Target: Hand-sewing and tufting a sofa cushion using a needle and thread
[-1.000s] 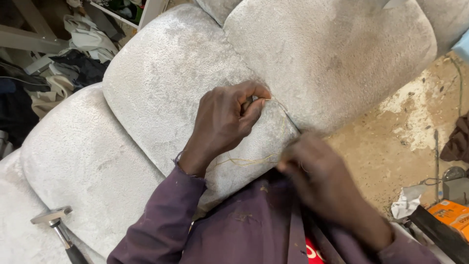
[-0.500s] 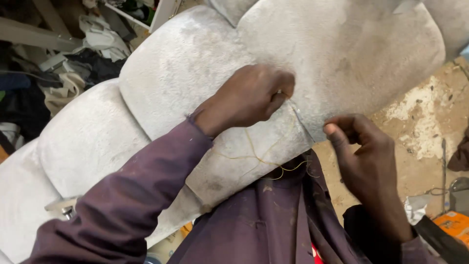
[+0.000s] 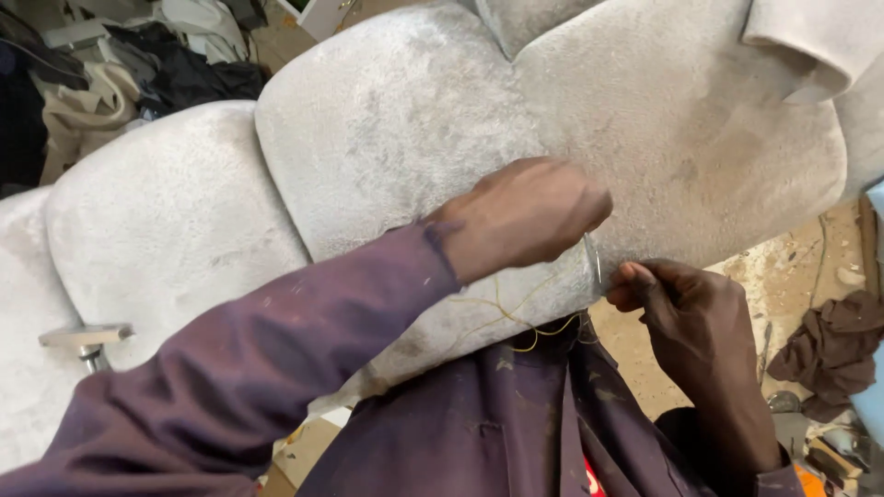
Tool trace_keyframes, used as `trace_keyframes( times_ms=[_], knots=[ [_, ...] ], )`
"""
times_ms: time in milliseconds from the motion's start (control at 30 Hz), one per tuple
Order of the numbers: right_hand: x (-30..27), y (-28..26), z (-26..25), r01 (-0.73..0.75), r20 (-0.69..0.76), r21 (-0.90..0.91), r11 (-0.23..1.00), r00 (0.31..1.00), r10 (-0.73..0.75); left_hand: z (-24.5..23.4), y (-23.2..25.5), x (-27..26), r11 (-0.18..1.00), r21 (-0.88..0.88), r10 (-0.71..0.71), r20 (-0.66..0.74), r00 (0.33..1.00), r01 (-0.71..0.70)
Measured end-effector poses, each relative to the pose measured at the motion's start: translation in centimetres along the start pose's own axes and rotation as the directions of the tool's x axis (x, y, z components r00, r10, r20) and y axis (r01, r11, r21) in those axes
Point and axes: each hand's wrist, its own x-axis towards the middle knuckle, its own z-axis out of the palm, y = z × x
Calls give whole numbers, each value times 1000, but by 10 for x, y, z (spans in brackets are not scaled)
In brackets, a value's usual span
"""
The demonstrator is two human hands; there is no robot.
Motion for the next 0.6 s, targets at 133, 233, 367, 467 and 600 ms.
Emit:
trace_keyframes(
  times_ms=[133, 233, 367, 467, 600],
  knots=[
    [14, 15, 2, 70, 64, 87, 994, 995, -76, -1, 2, -6, 950, 312, 30, -17, 999, -23],
    [18, 26, 7, 65, 147, 296, 953, 983, -113, 21, -10, -6, 940, 341, 17, -74, 997, 9],
    [27, 8, 13, -28, 273, 437, 899, 956, -103, 33, -39, -4, 952, 273, 217, -294, 931, -136],
    [24, 5, 23, 142, 146, 389, 910, 966, -213, 41, -56, 12, 932, 296, 300, -303, 905, -209],
    [21, 15, 36, 220, 50, 261, 940, 969, -241, 40, -58, 26, 900, 350, 353, -233, 906, -260]
  ],
)
